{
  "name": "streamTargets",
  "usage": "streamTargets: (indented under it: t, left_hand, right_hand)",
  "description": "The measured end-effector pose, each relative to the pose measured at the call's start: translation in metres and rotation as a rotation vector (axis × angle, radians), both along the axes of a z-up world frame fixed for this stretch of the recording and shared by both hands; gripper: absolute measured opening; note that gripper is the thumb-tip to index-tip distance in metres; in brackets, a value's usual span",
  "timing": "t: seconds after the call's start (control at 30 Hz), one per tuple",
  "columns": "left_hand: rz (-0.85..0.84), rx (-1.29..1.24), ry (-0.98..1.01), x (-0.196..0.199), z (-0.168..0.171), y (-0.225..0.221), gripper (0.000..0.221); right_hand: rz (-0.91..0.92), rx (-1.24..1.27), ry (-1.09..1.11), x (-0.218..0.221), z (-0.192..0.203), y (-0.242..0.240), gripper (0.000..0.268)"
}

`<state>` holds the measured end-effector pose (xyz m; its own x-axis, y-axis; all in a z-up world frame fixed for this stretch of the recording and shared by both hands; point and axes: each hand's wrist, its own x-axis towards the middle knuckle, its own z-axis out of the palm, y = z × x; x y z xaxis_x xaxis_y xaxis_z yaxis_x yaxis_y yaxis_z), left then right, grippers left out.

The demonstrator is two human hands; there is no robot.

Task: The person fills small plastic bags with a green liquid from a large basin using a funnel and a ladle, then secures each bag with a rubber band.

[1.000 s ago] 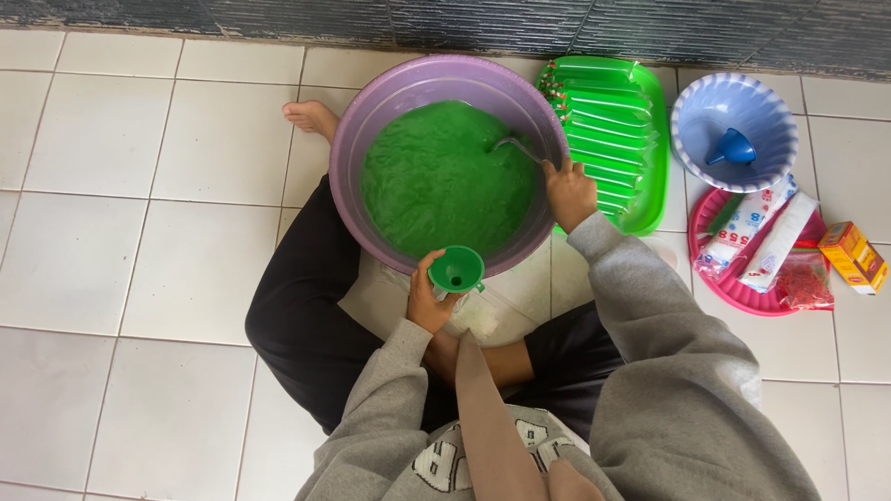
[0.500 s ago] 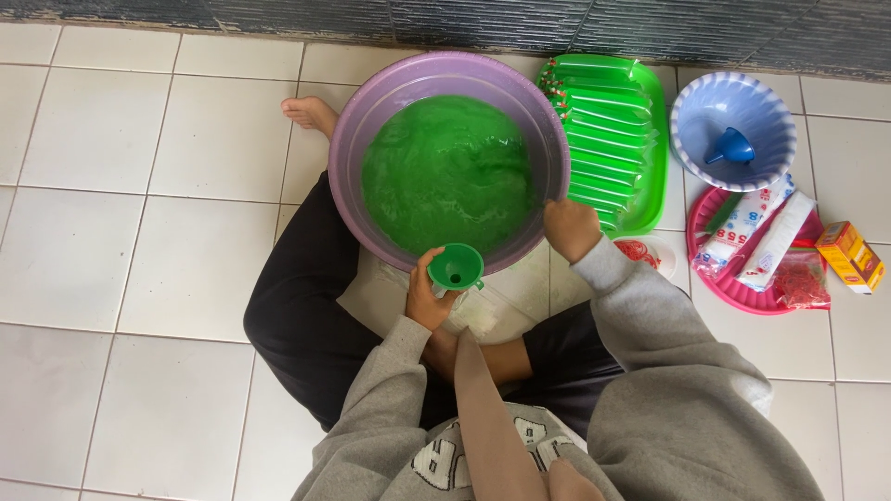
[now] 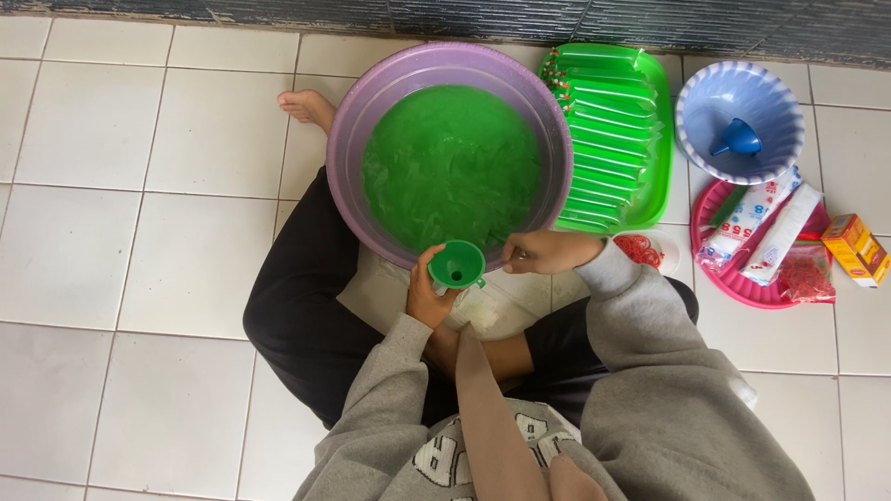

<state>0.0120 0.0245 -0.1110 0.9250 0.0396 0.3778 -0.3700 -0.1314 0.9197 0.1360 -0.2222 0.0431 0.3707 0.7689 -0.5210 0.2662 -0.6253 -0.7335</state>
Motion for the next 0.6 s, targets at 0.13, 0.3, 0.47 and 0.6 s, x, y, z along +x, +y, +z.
streamTargets:
  t: [0.13, 0.3, 0.47, 0.6]
  left_hand:
    - [0.028, 0.037, 0.009, 0.0, -0.006, -0.002, 0.079]
    - [0.062, 0.112, 0.018, 0.0, -0.006, -0.004, 0.08]
    - [0.043, 0.04, 0.021, 0.0, -0.001, -0.004, 0.076]
    - [0.024, 0.03, 0.007, 0.0, 0.0, -0.002, 0.076]
  right_hand:
    - [-0.081, 0.191, 0.081, 0.003, -0.015, 0.001, 0.048]
    - [-0.493, 0.232, -0.287, 0.007, -0.071, 0.005, 0.022]
    - [-0.648, 0.349, -0.418, 0.016, -0.115, 0.015, 0.025]
    - [-0.647, 0.435, -0.631, 0.031, -0.139, 0.032, 0.035]
